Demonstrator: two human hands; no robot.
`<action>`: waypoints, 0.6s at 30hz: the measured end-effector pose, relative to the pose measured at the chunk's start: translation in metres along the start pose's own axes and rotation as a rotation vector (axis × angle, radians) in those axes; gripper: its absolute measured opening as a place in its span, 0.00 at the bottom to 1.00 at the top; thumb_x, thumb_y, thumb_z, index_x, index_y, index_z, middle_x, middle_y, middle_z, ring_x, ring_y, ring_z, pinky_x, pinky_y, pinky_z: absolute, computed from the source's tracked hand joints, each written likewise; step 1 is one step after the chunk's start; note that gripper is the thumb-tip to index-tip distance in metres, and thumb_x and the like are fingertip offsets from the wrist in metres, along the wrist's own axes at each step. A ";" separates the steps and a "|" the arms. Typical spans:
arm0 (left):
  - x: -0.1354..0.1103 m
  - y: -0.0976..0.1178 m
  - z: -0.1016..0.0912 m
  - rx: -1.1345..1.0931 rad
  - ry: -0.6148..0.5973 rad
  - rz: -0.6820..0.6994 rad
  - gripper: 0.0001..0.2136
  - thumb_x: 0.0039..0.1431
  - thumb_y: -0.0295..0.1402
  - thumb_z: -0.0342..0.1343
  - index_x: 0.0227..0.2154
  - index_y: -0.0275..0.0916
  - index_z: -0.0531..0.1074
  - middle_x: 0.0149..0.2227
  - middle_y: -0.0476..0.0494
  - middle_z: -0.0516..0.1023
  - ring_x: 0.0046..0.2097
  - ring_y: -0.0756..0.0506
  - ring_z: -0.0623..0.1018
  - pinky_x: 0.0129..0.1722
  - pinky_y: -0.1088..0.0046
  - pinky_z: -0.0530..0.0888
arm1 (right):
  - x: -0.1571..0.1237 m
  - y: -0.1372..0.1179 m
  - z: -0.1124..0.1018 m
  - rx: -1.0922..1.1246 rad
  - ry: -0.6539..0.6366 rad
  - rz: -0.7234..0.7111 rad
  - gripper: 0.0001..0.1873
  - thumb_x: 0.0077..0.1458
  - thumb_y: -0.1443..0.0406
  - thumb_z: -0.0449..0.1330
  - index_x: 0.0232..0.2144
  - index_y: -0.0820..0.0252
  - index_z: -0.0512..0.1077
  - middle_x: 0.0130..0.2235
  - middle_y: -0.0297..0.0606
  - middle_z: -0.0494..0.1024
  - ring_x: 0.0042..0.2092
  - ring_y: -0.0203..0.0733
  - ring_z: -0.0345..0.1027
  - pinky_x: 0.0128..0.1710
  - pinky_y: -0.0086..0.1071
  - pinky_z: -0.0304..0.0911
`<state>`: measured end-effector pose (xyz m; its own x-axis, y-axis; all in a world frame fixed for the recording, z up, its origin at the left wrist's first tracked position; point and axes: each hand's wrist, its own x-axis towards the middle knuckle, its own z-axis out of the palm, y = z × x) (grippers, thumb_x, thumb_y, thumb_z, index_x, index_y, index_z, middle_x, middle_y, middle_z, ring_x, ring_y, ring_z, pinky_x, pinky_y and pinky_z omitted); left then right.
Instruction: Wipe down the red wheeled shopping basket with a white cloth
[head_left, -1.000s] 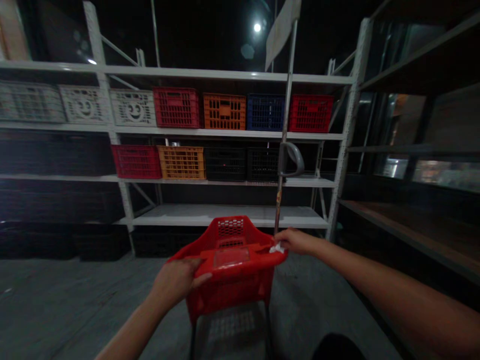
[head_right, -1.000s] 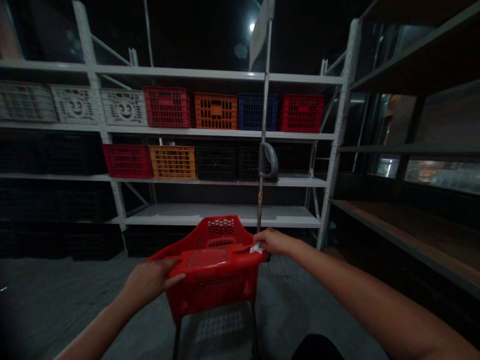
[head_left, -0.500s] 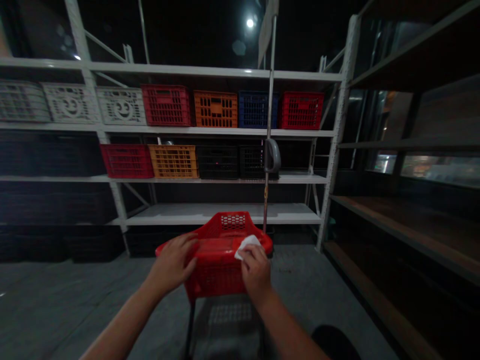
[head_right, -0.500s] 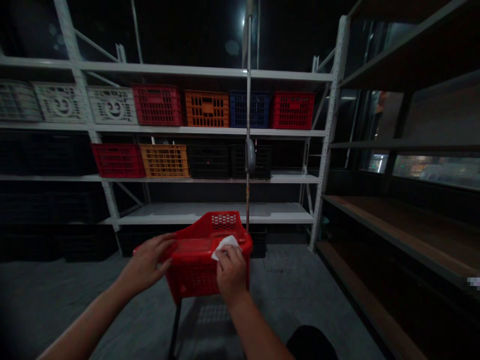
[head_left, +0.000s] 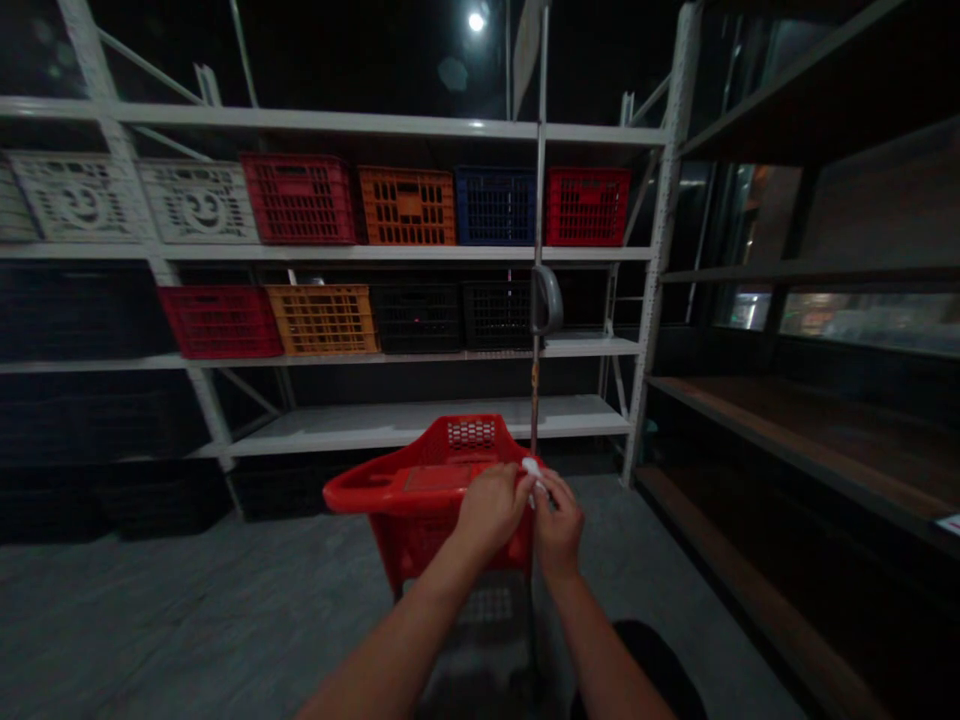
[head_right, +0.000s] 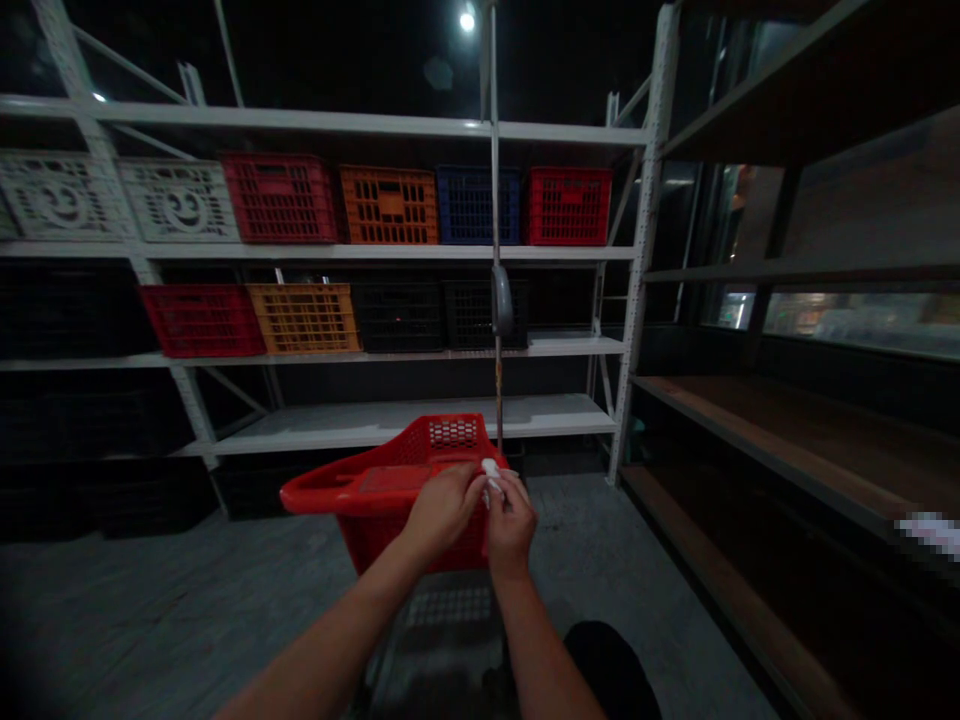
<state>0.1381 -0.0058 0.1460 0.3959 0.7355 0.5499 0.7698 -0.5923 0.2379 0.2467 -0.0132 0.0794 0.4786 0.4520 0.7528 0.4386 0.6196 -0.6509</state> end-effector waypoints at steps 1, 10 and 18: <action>0.002 0.004 0.003 0.043 -0.014 0.013 0.23 0.59 0.45 0.32 0.37 0.37 0.69 0.35 0.40 0.73 0.39 0.46 0.72 0.41 0.70 0.66 | 0.010 0.005 -0.001 0.021 0.031 0.050 0.10 0.50 0.64 0.53 0.31 0.63 0.73 0.36 0.43 0.75 0.40 0.41 0.67 0.42 0.34 0.61; 0.012 0.003 0.006 0.278 0.018 -0.068 0.28 0.59 0.45 0.29 0.29 0.35 0.73 0.31 0.36 0.74 0.38 0.43 0.72 0.40 0.64 0.63 | 0.025 0.040 0.016 0.342 0.065 0.597 0.18 0.41 0.55 0.58 0.27 0.67 0.72 0.24 0.37 0.74 0.25 0.37 0.64 0.26 0.29 0.60; 0.006 -0.008 0.003 0.337 0.000 -0.124 0.30 0.59 0.46 0.28 0.27 0.32 0.72 0.25 0.33 0.75 0.30 0.40 0.74 0.32 0.63 0.65 | -0.018 0.005 0.043 0.289 0.024 0.403 0.11 0.47 0.60 0.55 0.28 0.63 0.70 0.31 0.39 0.73 0.33 0.39 0.66 0.33 0.29 0.61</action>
<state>0.1356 0.0045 0.1449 0.2890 0.7952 0.5330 0.9339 -0.3565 0.0254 0.2077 0.0101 0.0668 0.5854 0.6794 0.4424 -0.0116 0.5527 -0.8333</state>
